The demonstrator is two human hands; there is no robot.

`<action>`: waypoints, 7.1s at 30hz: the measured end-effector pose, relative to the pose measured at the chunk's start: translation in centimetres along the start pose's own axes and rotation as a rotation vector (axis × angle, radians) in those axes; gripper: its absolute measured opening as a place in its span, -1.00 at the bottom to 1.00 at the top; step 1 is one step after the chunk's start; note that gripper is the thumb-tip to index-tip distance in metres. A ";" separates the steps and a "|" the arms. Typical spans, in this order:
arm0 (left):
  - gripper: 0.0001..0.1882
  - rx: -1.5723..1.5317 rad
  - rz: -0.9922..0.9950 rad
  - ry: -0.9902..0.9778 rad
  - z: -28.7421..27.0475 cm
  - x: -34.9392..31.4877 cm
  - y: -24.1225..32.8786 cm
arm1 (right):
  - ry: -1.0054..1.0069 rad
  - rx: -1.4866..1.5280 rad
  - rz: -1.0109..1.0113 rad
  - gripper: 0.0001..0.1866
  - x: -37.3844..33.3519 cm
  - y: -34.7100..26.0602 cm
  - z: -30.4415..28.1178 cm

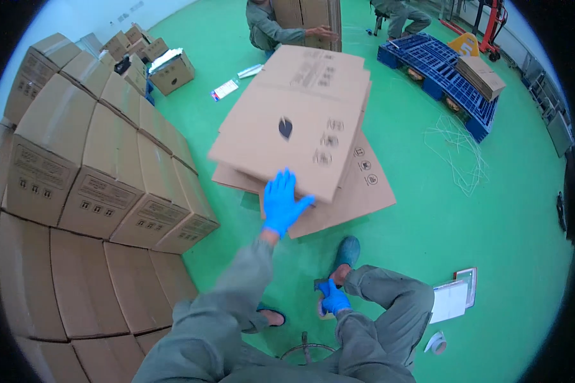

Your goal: The recorder is assembling and taping cardboard boxes in a warehouse or fulfillment center environment.

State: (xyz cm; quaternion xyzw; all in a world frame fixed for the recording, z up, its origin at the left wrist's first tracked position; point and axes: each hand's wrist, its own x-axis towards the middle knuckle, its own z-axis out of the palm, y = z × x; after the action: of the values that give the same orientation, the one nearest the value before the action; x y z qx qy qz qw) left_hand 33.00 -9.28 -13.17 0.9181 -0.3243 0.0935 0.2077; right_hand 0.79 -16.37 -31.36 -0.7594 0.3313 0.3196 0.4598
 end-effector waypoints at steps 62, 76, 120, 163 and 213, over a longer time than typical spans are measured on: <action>0.30 -0.746 -0.795 -0.055 -9.3 -24.4 -4.4 | 0.541 -0.328 -0.860 0.08 -14.9 -13.2 -8.7; 0.16 -0.438 -0.711 -0.091 -9.7 -39.4 10.0 | 0.619 0.188 -1.134 -0.20 -15.5 -13.9 -5.8; 0.87 0.340 -0.820 -0.802 -2.0 -30.9 -2.1 | 0.594 0.397 -0.787 -0.49 -12.0 -27.4 -9.2; -0.29 -0.624 -0.697 -0.249 -6.4 -22.1 -9.2 | 0.286 -0.444 -0.885 -0.11 -13.2 -16.9 1.9; -0.08 -0.047 -1.000 -0.223 -4.8 -24.7 -15.9 | -0.145 -1.011 -0.524 -0.71 -12.6 -22.0 1.0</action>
State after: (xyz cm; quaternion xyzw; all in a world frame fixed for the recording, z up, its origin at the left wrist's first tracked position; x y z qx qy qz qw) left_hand 23.84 17.77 -21.54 0.9605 0.1322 -0.1230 0.2115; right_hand 10.86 -4.93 -11.13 -0.9178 -0.0945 0.3648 0.1249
